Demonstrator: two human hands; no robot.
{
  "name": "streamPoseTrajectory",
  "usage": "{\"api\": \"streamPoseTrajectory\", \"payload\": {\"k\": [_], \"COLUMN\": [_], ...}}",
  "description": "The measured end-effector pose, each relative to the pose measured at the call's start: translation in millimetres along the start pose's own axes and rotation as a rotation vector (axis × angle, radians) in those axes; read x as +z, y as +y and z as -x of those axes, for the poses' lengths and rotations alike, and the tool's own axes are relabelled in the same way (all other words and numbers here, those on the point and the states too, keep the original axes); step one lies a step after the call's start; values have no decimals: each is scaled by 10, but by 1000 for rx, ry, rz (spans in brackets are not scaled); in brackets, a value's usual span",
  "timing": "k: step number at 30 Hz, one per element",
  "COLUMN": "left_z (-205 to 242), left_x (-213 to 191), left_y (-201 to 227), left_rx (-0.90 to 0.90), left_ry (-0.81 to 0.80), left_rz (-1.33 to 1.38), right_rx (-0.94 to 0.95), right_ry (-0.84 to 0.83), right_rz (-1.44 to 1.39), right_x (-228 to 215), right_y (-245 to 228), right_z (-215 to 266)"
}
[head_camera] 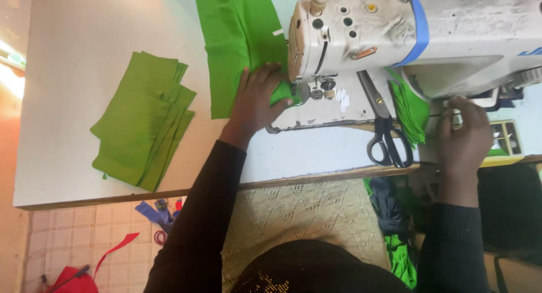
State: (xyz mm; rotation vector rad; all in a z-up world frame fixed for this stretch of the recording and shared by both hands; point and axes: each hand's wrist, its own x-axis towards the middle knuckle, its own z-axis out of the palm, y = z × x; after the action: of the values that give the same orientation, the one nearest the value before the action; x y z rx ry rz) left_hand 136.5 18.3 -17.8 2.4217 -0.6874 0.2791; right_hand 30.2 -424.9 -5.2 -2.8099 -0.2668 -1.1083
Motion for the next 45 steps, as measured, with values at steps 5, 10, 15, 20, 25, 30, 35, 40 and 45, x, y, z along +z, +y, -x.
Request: {"api": "streamPoseTrajectory", "payload": {"k": [5, 10, 15, 20, 25, 30, 35, 40, 45], "left_z": [110, -59, 139, 1052, 1605, 1597, 1574, 1427, 1290], "left_x": [83, 95, -4, -648, -872, -846, -1230, -1426, -1160], "left_y": [16, -222, -535, -806, -1035, -1158, -429, 564, 860], "left_rx": [-7, -52, -145, -378, -753, -687, -413, -386, -355], "left_ry": [61, 138, 591, 723, 629, 590, 691, 653, 440], "left_rz": [-39, -186, -351, -417, -400, -312, -51, 415, 350], "right_rx": [-37, -90, -248, -268, -266, -254, -179, 185, 94], "right_ry": [92, 184, -80, -127, -107, -115, -143, -459, -712], "right_rz": [90, -94, -599, -528, -478, -474, -578, -1074, -1253], "right_x": [-139, -161, 252, 187, 240, 161, 148, -143, -702], "right_y": [-61, -770, -1951, -2277, -2266, -2296, -2247, -2358, -2832], "right_z": [-178, -336, 85, -3, 29, -6, 4, -262, -707]}}
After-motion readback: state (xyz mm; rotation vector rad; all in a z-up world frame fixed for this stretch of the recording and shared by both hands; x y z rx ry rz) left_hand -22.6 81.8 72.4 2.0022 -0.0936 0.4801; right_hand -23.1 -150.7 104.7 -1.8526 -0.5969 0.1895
